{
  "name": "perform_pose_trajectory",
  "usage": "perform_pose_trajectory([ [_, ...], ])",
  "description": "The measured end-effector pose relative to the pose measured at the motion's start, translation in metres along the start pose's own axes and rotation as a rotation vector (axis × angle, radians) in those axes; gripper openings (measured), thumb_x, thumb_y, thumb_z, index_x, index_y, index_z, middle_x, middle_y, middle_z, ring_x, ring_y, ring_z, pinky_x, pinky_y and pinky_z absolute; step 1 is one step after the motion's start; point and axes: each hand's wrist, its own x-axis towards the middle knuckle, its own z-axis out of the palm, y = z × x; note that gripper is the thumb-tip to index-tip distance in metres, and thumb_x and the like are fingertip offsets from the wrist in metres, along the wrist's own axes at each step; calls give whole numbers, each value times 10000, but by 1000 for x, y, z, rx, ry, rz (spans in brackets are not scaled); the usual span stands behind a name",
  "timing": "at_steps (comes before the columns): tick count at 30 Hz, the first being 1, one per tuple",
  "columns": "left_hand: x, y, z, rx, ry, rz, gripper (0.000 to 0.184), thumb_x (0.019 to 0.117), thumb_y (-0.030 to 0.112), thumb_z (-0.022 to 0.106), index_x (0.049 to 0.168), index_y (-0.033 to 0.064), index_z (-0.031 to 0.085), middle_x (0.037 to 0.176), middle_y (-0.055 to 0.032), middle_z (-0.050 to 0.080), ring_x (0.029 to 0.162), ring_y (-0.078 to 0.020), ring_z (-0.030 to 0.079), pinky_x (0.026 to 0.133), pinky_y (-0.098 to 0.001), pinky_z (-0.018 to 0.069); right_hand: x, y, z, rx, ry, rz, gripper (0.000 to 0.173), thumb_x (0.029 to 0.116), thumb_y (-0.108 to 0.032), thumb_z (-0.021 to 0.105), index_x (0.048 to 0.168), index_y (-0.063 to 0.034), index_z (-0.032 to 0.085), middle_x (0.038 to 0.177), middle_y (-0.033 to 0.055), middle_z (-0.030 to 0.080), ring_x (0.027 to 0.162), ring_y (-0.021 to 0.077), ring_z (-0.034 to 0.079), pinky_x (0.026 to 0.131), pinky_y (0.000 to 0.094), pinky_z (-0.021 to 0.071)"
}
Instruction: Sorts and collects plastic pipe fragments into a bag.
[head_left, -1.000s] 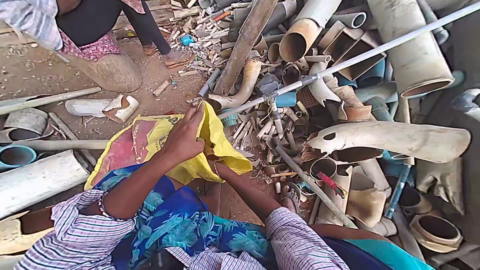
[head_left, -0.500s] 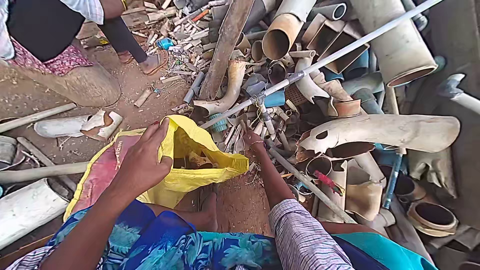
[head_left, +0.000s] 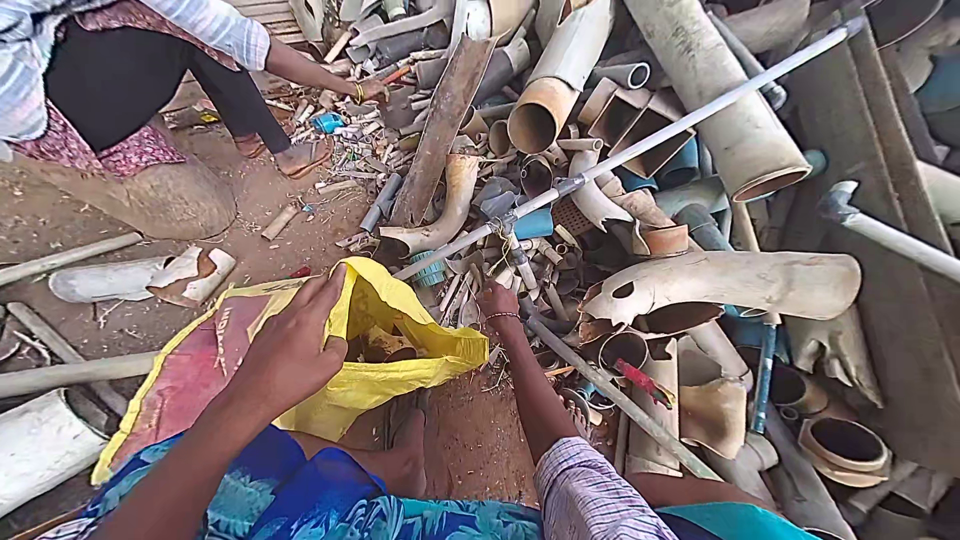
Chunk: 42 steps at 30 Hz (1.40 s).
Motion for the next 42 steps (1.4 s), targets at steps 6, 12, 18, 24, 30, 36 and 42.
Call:
perform_pose_trajectory([
  [6, -1, 15, -6, 28, -39, -78, 800, 895, -80, 630, 1611, 29, 291, 1568, -226, 413, 1281, -485, 541, 981, -691, 443, -58, -2, -83, 412, 289, -365, 270, 1021, -210, 635, 1237, -48, 635, 805, 174, 656, 582, 284, 585, 562, 478, 503],
  [12, 1, 23, -13, 10, -89, -138, 781, 939, -45, 605, 1627, 48, 247, 1620, -196, 351, 1359, -442, 496, 1058, -636, 425, -113, 2, -139, 983, 152, -555, 180, 1021, -9, 406, 1080, -56, 568, 537, -108, 458, 386, -31, 406, 397, 129, 395],
  [18, 3, 35, -17, -10, -139, -111, 778, 919, -48, 571, 1624, 46, 254, 1609, -199, 366, 1370, -398, 496, 1089, -584, 420, -132, -83, -56, 774, 32, -791, 241, 1018, -117, 510, 1185, 40, 586, 644, -63, 540, 457, -16, 447, 451, 182, 418],
  [24, -2, 37, -25, -10, -136, -98, 818, 891, -88, 564, 1627, 39, 231, 1622, -206, 340, 1402, -389, 461, 1104, -563, 404, -110, -96, 64, 221, -353, -692, 633, 1022, -84, 550, 1577, 53, 278, 1206, 269, 688, 1075, 376, 694, 988, 510, 513],
  [30, 0, 18, -32, -49, -101, -144, 802, 898, -71, 561, 1627, 59, 252, 1626, -178, 347, 1434, -357, 430, 1124, -553, 388, -64, -75, 14, 141, -288, -574, 408, 1049, -160, 569, 1395, 57, 556, 1096, 246, 712, 878, 338, 717, 843, 495, 563],
  [36, 2, 24, -31, -35, -128, -128, 812, 902, -67, 573, 1630, 57, 238, 1656, -176, 297, 1439, -365, 429, 1126, -548, 391, -28, -33, 10, -218, -393, -326, 366, 993, -266, 680, 1185, 46, 695, 1097, 255, 714, 997, 384, 695, 935, 559, 513],
  [42, 3, 27, -28, -24, -139, -115, 778, 908, -63, 563, 1619, 44, 267, 1644, -181, 318, 1436, -354, 434, 1135, -533, 384, -32, 24, 71, -188, -125, -22, 857, 884, -299, 802, 1499, 103, 361, 1501, 374, 407, 1334, 495, 509, 1077, 576, 448],
])
